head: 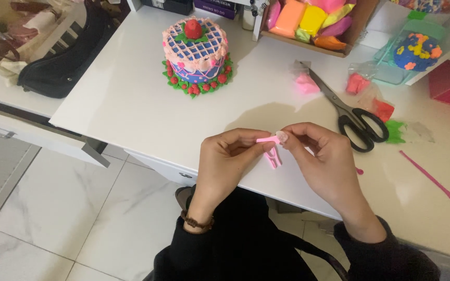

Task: The person shapes small pieces of pink clay into decorative elements on a white table. They use their fingers to roll and pinch the clay, then use a pink sculpting tool to refine the shapes. A decorated cake sits nearby on the table.

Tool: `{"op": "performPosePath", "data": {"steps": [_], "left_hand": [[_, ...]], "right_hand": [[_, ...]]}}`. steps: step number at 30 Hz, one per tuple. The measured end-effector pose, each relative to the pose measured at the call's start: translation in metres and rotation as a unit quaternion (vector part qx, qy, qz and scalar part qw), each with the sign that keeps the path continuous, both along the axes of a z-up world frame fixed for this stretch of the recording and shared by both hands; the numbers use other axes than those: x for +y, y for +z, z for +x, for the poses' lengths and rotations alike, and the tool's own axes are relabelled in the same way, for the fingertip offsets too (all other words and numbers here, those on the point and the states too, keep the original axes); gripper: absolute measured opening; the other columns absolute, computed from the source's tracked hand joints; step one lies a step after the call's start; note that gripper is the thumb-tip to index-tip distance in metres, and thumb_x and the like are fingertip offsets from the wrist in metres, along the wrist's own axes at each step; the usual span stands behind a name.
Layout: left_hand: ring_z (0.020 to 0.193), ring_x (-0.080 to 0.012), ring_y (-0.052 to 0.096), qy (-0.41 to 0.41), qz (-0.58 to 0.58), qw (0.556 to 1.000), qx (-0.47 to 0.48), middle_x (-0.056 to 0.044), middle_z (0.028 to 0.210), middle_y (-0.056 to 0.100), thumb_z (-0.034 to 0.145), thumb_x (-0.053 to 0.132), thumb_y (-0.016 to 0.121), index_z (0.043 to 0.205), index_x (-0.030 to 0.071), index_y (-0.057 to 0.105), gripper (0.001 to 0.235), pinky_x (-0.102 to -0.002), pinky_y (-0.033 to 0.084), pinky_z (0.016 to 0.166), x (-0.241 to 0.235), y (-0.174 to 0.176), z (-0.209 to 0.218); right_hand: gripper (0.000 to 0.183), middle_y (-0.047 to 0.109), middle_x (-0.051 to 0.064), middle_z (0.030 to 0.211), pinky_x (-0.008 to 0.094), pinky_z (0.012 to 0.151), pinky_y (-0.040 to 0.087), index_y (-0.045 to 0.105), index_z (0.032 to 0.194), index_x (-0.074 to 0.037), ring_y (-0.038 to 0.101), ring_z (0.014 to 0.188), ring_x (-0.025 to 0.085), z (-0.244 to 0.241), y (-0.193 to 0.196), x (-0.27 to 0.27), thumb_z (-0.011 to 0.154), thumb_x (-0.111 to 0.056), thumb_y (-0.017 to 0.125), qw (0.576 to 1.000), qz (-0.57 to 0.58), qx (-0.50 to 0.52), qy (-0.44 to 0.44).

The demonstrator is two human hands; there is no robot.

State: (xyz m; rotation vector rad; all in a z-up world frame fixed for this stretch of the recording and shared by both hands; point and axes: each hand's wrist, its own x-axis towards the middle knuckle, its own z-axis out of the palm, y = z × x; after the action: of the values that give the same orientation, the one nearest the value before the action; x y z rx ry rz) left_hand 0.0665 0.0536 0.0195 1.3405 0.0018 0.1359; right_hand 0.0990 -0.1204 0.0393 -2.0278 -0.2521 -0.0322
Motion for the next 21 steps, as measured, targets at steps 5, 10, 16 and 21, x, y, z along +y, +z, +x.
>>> {"op": "performPosePath", "data": {"steps": [5, 10, 16, 21], "left_hand": [[0.081, -0.0151, 0.076, 0.041, 0.052, 0.998, 0.02, -0.014, 0.085, 0.081, 0.079, 0.009, 0.088, 0.099, 0.006, 0.082, 0.021, -0.027, 0.064, 0.076, -0.004, 0.001, 0.005], [0.082, -0.0138, 0.074, 0.048, 0.057, 0.997, 0.02, -0.013, 0.085, 0.08, 0.079, 0.008, 0.087, 0.102, 0.006, 0.082, 0.023, -0.027, 0.064, 0.077, -0.005, -0.004, 0.007], [0.08, -0.0156, 0.074, 0.052, 0.062, 0.997, 0.013, -0.015, 0.082, 0.08, 0.08, 0.005, 0.086, 0.1, 0.004, 0.082, 0.021, -0.028, 0.064, 0.076, -0.005, -0.004, 0.005], [0.087, -0.0058, 0.076, 0.082, 0.077, 0.992, 0.064, 0.0, 0.102, 0.083, 0.085, 0.013, 0.08, 0.1, 0.01, 0.083, 0.015, -0.017, 0.059, 0.084, -0.002, 0.007, 0.006]], "right_hand": [[0.009, 0.074, 0.011, 0.075, 0.031, 0.08, 0.059, 0.079, 0.098, -0.003, 0.068, 0.077, 0.013, 0.003, -0.003, 0.001, 0.096, -0.01, 0.074, 0.998, 0.055, 0.015, -0.022], [0.014, 0.075, 0.013, 0.076, 0.032, 0.08, 0.059, 0.079, 0.1, -0.001, 0.066, 0.078, 0.014, 0.001, 0.006, 0.007, 0.096, -0.014, 0.075, 0.998, 0.066, 0.02, -0.014], [0.013, 0.075, 0.014, 0.078, 0.03, 0.08, 0.06, 0.08, 0.1, 0.0, 0.069, 0.078, 0.015, 0.001, 0.003, 0.005, 0.086, -0.001, 0.08, 0.996, 0.091, 0.026, -0.006], [0.006, 0.077, 0.007, 0.097, 0.019, 0.081, 0.057, 0.076, 0.101, -0.001, 0.066, 0.081, 0.008, 0.016, 0.006, -0.017, 0.098, -0.001, 0.072, 0.989, 0.1, -0.073, -0.078]]}}
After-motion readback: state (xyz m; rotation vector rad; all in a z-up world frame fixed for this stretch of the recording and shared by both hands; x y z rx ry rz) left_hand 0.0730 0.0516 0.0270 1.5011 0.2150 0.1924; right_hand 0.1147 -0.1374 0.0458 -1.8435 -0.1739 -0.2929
